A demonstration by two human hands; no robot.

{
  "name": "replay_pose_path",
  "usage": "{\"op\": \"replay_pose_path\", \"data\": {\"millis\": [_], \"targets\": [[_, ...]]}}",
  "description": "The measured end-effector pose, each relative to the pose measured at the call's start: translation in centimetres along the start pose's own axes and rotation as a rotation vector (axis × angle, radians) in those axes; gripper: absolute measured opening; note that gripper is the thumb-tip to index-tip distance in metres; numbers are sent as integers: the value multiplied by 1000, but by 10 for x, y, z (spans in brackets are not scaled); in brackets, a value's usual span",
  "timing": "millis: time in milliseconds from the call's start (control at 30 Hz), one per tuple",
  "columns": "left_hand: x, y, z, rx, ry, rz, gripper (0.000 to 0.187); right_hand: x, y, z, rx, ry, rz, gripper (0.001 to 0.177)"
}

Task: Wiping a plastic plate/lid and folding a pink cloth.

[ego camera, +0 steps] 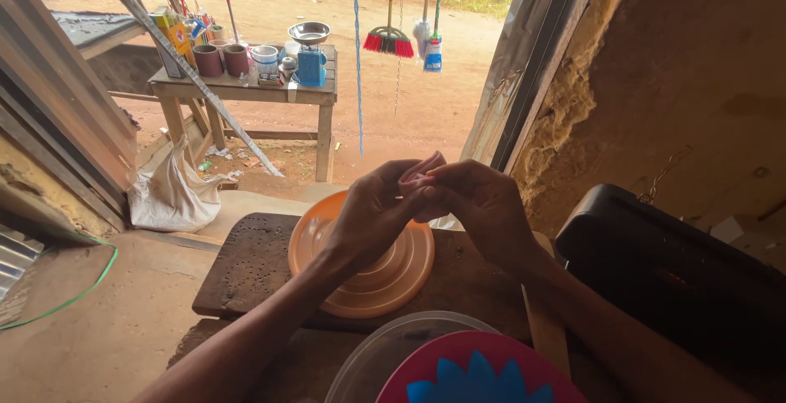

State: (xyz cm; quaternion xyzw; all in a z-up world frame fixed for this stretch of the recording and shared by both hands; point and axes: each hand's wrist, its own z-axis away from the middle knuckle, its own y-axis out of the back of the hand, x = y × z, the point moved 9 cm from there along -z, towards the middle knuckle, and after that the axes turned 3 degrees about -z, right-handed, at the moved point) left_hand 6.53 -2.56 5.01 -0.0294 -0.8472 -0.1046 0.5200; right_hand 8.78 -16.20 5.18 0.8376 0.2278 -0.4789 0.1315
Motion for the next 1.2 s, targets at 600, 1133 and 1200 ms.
{"op": "replay_pose_path", "data": {"millis": [600, 1133, 1200], "targets": [[-9, -1, -8, 24, 133, 155, 53, -5, 0, -3, 52, 9, 106, 34], [-10, 12, -8, 14, 94, 267, 56, 12, 6, -1, 46, -72, 171, 31], [-10, 7, -8, -22, 92, 286, 59, 7, 3, 0, 31, -50, 145, 32]]}}
